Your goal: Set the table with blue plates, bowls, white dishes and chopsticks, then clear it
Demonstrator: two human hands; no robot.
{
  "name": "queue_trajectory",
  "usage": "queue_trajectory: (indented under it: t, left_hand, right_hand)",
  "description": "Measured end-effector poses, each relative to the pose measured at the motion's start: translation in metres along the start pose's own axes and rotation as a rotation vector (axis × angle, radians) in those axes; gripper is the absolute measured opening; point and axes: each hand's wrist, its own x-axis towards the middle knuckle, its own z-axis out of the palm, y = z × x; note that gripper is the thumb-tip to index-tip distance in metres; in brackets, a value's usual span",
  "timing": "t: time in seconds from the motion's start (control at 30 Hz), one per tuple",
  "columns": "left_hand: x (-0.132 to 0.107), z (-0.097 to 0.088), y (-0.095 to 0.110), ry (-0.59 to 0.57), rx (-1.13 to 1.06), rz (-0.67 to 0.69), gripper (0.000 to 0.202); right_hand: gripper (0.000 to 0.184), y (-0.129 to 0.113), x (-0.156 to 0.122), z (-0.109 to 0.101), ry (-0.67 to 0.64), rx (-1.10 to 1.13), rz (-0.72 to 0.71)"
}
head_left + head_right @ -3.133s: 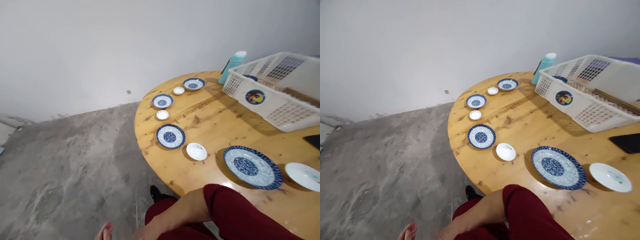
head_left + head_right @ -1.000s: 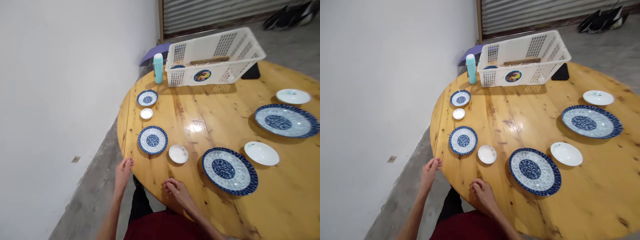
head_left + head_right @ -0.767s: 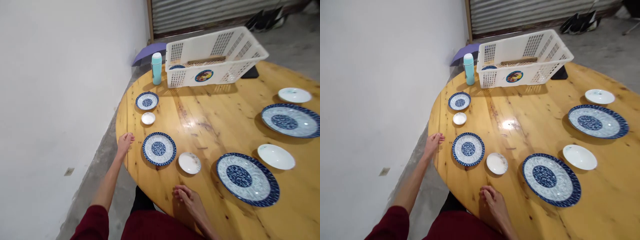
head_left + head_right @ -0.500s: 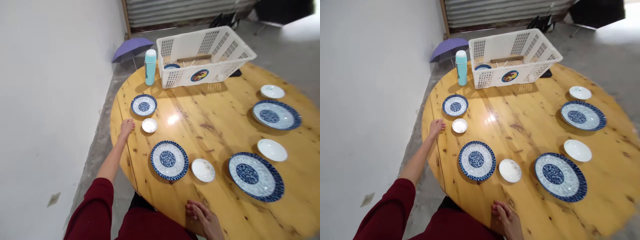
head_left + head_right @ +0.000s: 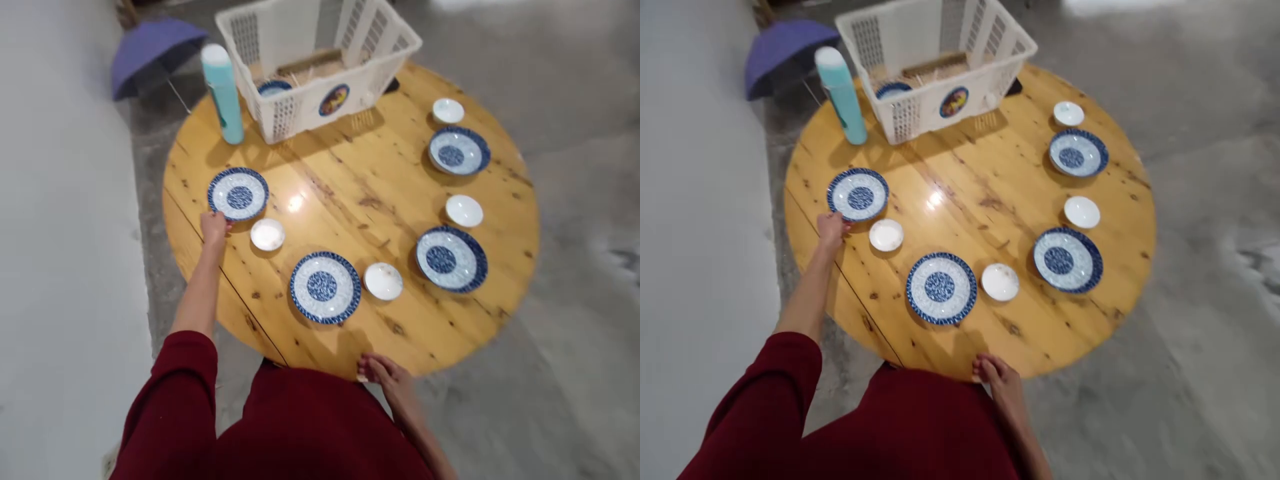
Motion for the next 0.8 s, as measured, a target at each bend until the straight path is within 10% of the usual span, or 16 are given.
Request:
queue_trajectory:
  t: [0.17, 0.37, 0.57, 0.8]
  left_hand:
    - [-0.029, -0.029, 0.016, 0.056, -0.011, 0.012, 0.018]
    - [-0.12, -0.065, 0.023, -0.053, -0.011, 0.156, 0.019]
    - [-0.218, -0.034, 0.023, -0.387, 0.097, 0.078, 0.028]
    - [-0.273, 0.012, 0.008, -0.603, 0.166, 0.081, 0.032]
  right_hand:
    - [0.052, -0.028, 0.006, -0.002, 0.073, -0.001, -0.093]
    - [0.048, -0.085, 0.018, 0.016, -0.004, 0.034, -0.334]
    - [0.053, -0.121, 0.029, 0.029, -0.082, 0.014, -0.482]
    - [0.045, -0.096, 0.039, 0.004, 0.04, -0.35, -0.577]
